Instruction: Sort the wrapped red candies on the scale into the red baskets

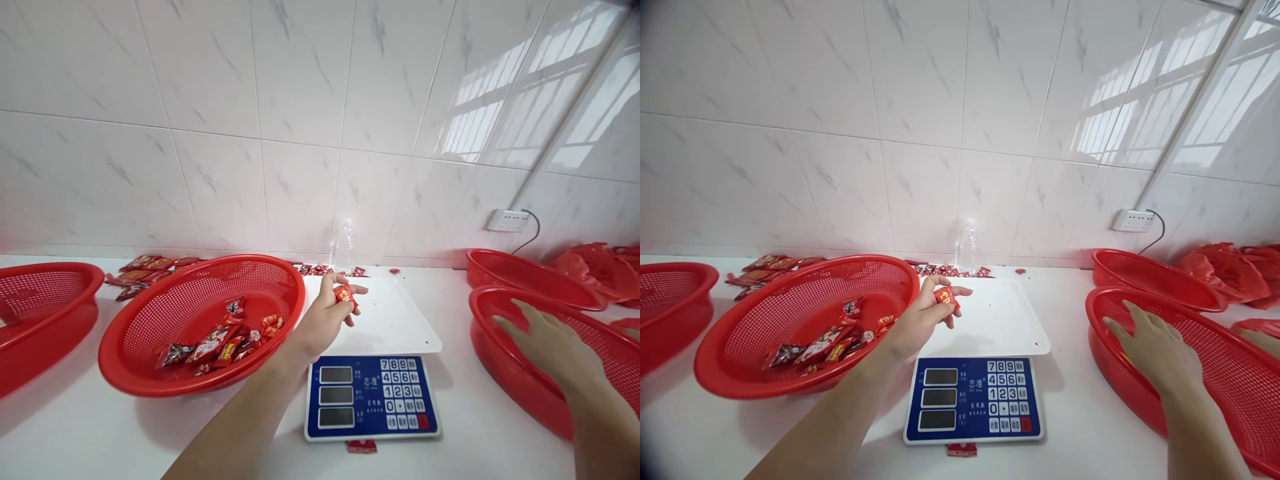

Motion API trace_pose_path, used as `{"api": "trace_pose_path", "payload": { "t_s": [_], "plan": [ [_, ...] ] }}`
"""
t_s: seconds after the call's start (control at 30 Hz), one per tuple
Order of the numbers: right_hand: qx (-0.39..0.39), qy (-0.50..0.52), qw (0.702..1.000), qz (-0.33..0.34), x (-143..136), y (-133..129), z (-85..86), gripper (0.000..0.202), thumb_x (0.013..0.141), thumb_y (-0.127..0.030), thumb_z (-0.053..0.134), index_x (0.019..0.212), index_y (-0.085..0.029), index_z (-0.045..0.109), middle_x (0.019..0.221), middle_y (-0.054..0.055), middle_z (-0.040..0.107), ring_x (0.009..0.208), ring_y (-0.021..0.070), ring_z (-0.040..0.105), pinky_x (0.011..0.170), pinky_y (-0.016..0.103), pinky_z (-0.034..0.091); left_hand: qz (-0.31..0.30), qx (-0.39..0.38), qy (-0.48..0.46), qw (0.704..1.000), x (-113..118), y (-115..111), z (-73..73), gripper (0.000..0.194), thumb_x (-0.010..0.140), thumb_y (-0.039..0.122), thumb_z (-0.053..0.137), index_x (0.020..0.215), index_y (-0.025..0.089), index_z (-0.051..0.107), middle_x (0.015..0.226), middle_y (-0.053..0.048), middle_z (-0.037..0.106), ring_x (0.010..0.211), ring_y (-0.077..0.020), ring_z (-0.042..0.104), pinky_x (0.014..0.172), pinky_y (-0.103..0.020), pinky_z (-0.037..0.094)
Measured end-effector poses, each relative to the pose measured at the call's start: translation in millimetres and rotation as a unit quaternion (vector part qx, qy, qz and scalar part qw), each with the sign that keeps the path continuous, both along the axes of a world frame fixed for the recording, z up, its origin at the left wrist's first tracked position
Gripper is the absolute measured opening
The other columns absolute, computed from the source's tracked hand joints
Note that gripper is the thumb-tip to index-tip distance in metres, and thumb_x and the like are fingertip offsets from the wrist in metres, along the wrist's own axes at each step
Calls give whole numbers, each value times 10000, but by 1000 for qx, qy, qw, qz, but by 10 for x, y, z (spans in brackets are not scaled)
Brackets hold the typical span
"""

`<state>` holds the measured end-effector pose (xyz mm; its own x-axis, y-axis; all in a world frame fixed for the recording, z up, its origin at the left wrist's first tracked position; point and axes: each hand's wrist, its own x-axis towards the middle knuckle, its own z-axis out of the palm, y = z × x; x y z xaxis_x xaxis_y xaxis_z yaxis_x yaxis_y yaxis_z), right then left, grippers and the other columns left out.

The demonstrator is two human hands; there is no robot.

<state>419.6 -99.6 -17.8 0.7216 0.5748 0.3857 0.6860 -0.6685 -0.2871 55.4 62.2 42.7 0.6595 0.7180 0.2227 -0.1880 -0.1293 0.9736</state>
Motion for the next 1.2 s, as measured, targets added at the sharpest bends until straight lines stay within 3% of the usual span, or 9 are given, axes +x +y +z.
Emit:
{"api": "trace_pose_path", "payload": {
  "t_s": [0.17, 0.23, 0.4, 0.5, 0.57, 0.8, 0.93, 1.03, 1.2],
  "plan": [
    [72, 74, 987, 119, -796, 285, 359, 600, 824, -573, 443, 1315, -231, 485, 1330, 154, 523, 1167, 366, 513, 829, 469, 463, -25, 16, -2, 1000, 0, -9, 6, 191, 881, 185, 479, 1069, 204, 457, 1096, -74, 567, 760, -111, 513, 677, -281, 464],
    [132, 154, 943, 264, -1180, 412, 473, 532, 825, -540, 491, 1264, -241, 517, 1271, 112, 579, 1061, 293, 598, 835, 427, 496, -42, 21, 3, 999, -11, -34, 17, 308, 891, 214, 489, 1196, 215, 444, 990, -58, 588, 722, -111, 505, 659, -281, 462],
    [108, 259, 815, 507, -1945, 688, 710, 352, 900, -503, 423, 1024, -228, 604, 938, 56, 688, 850, 178, 644, 735, 316, 507, -95, 40, 35, 994, -66, -162, 68, 587, 913, 285, 494, 1424, 300, 204, 852, -16, 613, 662, -109, 506, 647, -291, 439],
    [104, 332, 748, 566, -2147, 811, 759, 341, 930, -481, 381, 795, -203, 526, 631, -8, 633, 599, 129, 619, 603, 262, 477, -108, 50, 57, 991, -90, -217, 84, 644, 921, 355, 480, 1454, 305, 123, 752, 10, 591, 616, -104, 493, 625, -288, 419],
    [114, 366, 734, 561, -2188, 862, 736, 324, 921, -473, 415, 742, -208, 465, 555, -31, 601, 533, 124, 607, 550, 244, 454, -101, 52, 66, 991, -89, -223, 82, 667, 919, 391, 473, 1462, 299, 97, 714, 15, 575, 618, -113, 497, 602, -285, 406],
    [164, 306, 771, 534, -2113, 875, 632, 340, 898, -462, 470, 685, -197, 464, 578, -26, 569, 514, 106, 561, 525, 233, 398, -98, 43, 71, 992, 20, -196, 16, 683, 887, 356, 540, 1447, 323, 150, 750, 8, 568, 753, -156, 565, 616, -281, 406],
    [170, 208, 836, 478, -2034, 887, 634, 367, 903, -491, 424, 682, -204, 486, 619, -16, 535, 561, 118, 492, 540, 249, 365, -43, 64, 70, 995, 30, -196, 33, 645, 873, 310, 556, 1429, 286, 230, 749, -1, 587, 735, -150, 559, 637, -287, 427],
    [104, 163, 884, 427, -1949, 950, 606, 381, 916, -498, 362, 687, -216, 479, 620, -17, 537, 568, 131, 477, 535, 254, 340, 77, 82, 7, 994, -65, -159, 169, 550, 863, 280, 561, 1364, 256, 333, 700, 13, 581, 613, -114, 505, 596, -261, 419],
    [-93, 103, 897, 420, -1854, 1123, 456, 375, 918, -439, 317, 692, -217, 518, 708, 18, 652, 634, 167, 565, 563, 276, 349, 168, 114, -29, 979, -349, 18, 489, 246, 829, 260, 570, 1065, 216, 516, 692, 24, 564, 562, -91, 481, 544, -224, 398]
  ]
}}
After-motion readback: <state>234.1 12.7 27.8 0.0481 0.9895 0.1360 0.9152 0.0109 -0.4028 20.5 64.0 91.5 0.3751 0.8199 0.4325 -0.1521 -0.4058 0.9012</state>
